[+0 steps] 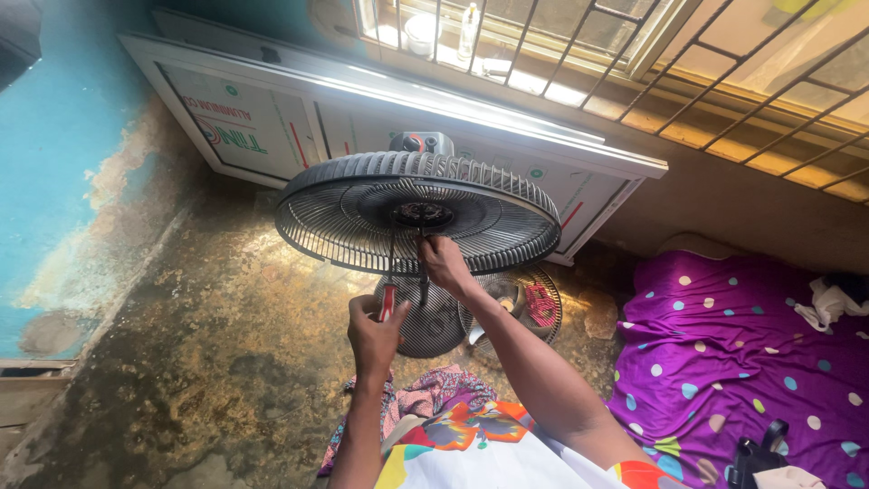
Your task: The person services a standing fan in a bedroom. They pick up a screwdriver from the window sill, remove the fan's front grille, detach the blade assembly and set it on the floor, then use the screwdriver to work on the central hub of the fan.
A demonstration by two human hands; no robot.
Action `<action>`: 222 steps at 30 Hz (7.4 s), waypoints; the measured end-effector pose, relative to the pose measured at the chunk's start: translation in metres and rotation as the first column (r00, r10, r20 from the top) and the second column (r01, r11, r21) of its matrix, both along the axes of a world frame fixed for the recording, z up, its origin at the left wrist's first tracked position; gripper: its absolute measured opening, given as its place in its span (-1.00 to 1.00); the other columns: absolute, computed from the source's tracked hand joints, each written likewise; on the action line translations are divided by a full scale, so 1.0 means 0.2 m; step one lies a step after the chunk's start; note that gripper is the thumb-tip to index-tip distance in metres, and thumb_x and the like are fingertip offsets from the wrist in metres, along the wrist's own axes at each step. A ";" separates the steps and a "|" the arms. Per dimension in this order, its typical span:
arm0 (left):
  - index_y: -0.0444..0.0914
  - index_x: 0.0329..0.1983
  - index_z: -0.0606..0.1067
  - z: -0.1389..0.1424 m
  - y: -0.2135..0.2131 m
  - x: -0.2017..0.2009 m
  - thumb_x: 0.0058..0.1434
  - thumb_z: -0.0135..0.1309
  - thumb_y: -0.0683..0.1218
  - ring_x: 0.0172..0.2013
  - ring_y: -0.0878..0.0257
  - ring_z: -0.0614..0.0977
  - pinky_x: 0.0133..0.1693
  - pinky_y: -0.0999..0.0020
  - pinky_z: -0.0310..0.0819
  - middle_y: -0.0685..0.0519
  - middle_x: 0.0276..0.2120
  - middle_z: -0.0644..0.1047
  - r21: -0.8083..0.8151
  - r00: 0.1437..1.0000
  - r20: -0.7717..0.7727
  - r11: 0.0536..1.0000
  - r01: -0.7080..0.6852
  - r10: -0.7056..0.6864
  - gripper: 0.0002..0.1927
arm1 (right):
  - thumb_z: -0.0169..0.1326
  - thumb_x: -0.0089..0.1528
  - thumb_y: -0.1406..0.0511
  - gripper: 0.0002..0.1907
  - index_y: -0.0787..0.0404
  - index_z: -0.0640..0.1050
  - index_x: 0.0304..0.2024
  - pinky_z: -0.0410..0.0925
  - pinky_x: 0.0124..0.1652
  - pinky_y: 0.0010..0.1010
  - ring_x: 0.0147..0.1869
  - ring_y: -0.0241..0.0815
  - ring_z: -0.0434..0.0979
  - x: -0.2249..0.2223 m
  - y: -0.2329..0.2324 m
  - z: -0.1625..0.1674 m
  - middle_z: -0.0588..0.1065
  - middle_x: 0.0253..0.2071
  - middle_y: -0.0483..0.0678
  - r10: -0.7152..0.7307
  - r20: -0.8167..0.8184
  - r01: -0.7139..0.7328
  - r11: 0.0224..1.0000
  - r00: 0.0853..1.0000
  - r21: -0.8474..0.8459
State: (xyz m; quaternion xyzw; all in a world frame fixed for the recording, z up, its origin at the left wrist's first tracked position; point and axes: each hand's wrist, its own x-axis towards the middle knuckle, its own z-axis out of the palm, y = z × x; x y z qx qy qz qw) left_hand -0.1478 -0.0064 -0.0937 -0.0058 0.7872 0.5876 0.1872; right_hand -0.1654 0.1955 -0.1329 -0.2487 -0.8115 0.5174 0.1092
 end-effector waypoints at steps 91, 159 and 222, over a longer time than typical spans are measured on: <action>-0.26 0.08 0.45 -0.16 -0.21 0.03 0.31 0.11 -0.10 -0.28 0.36 0.60 -0.36 0.36 0.60 0.10 -0.16 0.56 0.591 0.947 0.308 0.799 -0.111 -0.097 -0.70 | 0.23 0.34 0.28 -0.68 0.39 0.47 -0.02 0.41 -0.25 -0.46 -0.25 -0.32 0.48 0.08 -0.42 -0.07 0.46 -0.25 -0.06 -0.074 -0.198 -0.117 0.591 0.977 -0.798; -0.29 0.03 0.36 -0.09 -0.21 -0.12 0.27 -0.04 -0.10 -0.33 0.18 0.69 -0.36 0.26 0.71 -0.05 -0.26 0.57 0.625 0.789 0.595 0.704 -0.337 -0.150 -0.71 | 0.17 0.22 0.21 -0.62 0.34 0.53 -0.03 0.48 -0.18 -0.45 -0.20 -0.26 0.58 0.07 -0.43 0.00 0.59 -0.25 -0.01 -0.077 -0.189 -0.153 0.340 0.979 -0.928; -0.36 0.10 0.45 -0.09 -0.28 -0.13 0.38 -0.15 0.01 -0.39 0.12 0.68 -0.43 0.36 0.54 -0.24 -0.18 0.63 0.704 0.747 0.589 0.650 -0.286 -0.309 -0.60 | -0.06 0.36 0.39 -0.75 0.33 0.44 0.08 0.49 -0.12 -0.31 -0.16 -0.20 0.51 -0.17 -0.35 -0.22 0.54 -0.08 0.09 -0.420 -0.360 -0.236 0.319 0.833 -0.918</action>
